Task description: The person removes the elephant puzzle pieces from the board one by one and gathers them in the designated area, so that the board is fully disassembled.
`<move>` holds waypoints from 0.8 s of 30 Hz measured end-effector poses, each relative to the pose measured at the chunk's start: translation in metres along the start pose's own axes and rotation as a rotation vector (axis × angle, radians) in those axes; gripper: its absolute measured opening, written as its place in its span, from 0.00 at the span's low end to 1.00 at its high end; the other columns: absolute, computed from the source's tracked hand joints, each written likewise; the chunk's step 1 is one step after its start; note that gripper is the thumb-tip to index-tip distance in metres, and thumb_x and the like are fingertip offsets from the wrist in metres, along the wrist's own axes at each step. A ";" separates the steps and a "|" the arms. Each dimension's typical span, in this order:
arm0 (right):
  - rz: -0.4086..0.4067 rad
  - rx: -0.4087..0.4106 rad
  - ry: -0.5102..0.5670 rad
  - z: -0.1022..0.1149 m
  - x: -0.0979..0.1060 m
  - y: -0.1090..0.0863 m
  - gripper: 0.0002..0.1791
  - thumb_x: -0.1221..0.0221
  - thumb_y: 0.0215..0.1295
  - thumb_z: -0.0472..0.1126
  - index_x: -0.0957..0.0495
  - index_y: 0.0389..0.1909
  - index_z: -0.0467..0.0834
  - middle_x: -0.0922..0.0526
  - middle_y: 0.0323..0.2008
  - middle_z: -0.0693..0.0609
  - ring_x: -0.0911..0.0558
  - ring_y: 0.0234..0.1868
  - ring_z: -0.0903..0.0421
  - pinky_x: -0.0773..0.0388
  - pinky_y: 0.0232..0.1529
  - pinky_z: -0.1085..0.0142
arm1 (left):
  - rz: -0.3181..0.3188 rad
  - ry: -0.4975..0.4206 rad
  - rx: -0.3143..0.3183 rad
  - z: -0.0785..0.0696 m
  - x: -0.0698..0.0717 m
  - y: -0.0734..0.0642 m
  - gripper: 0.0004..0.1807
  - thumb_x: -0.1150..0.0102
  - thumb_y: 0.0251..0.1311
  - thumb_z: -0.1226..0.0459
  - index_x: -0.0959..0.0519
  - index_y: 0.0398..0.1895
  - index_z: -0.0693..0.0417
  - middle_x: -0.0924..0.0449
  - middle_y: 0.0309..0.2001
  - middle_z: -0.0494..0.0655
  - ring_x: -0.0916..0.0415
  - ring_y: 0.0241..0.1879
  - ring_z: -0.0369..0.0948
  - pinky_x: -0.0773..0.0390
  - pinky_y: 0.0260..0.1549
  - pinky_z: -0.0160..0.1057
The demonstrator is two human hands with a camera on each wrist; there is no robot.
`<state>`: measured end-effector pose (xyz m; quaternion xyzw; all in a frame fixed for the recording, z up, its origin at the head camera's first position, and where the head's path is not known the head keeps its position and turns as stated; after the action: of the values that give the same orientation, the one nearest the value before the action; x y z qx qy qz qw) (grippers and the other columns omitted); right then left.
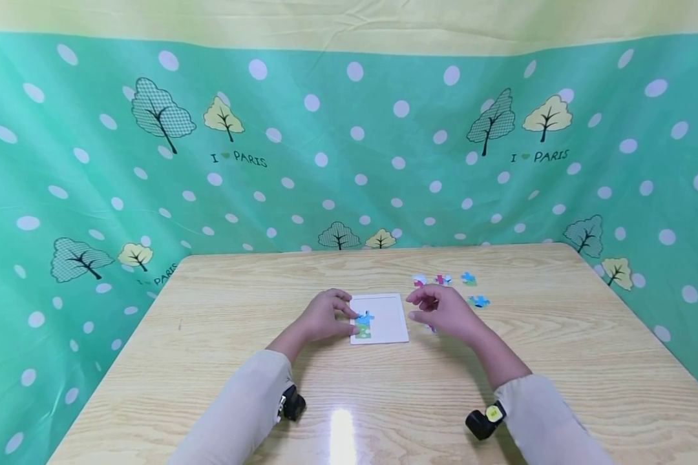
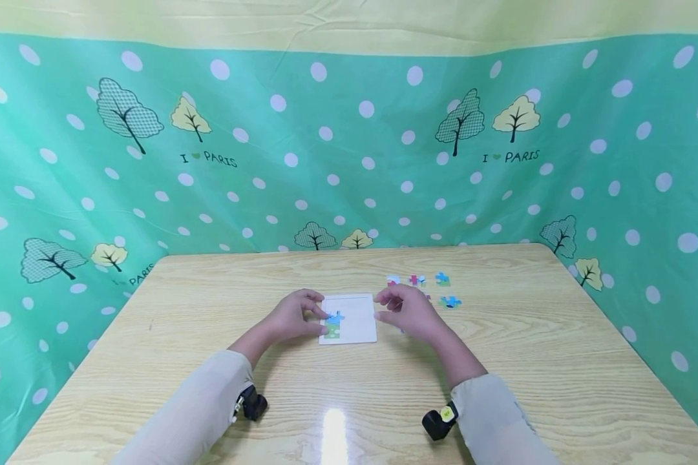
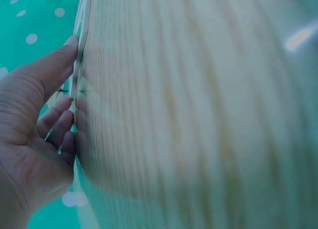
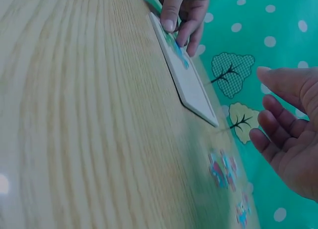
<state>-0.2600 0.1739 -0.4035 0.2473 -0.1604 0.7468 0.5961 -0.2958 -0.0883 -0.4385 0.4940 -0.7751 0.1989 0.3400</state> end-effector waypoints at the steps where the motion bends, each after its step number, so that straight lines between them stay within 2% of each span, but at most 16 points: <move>1: 0.007 0.003 0.005 0.001 -0.001 0.001 0.15 0.32 0.59 0.35 0.20 0.45 0.36 0.20 0.40 0.43 0.24 0.39 0.51 0.24 0.43 0.60 | 0.000 -0.001 0.000 0.000 0.000 0.000 0.09 0.22 0.46 0.59 0.12 0.31 0.47 0.26 0.58 0.48 0.35 0.63 0.52 0.40 0.66 0.51; 10: 0.084 0.012 0.029 0.010 -0.013 0.010 0.19 0.30 0.57 0.37 0.21 0.48 0.37 0.20 0.44 0.41 0.23 0.42 0.51 0.23 0.44 0.60 | 0.005 0.011 0.006 0.001 0.000 0.001 0.09 0.22 0.46 0.58 0.12 0.31 0.47 0.26 0.59 0.48 0.35 0.63 0.52 0.40 0.66 0.51; 16: 0.136 0.011 -0.007 0.016 -0.021 0.019 0.19 0.31 0.58 0.38 0.21 0.50 0.39 0.20 0.46 0.43 0.23 0.43 0.52 0.23 0.46 0.59 | 0.011 0.019 0.028 0.001 0.000 0.001 0.10 0.22 0.46 0.58 0.12 0.32 0.46 0.26 0.59 0.47 0.35 0.64 0.51 0.41 0.67 0.50; 24: 0.191 0.016 -0.033 0.022 -0.034 0.030 0.18 0.31 0.58 0.37 0.20 0.50 0.41 0.19 0.46 0.48 0.23 0.46 0.51 0.23 0.48 0.58 | 0.022 0.040 0.021 0.000 0.000 0.002 0.22 0.22 0.46 0.56 0.15 0.46 0.51 0.26 0.58 0.48 0.35 0.63 0.51 0.40 0.66 0.52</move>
<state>-0.2797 0.1278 -0.4027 0.2480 -0.1870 0.7973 0.5176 -0.2979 -0.0878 -0.4386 0.4851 -0.7713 0.2206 0.3480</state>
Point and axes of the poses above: each hand's wrist, its own y-axis towards the middle knuckle, its own x-axis out of the back of the hand, z = x × y, the point moved 3 cm from there along y, towards the middle knuckle
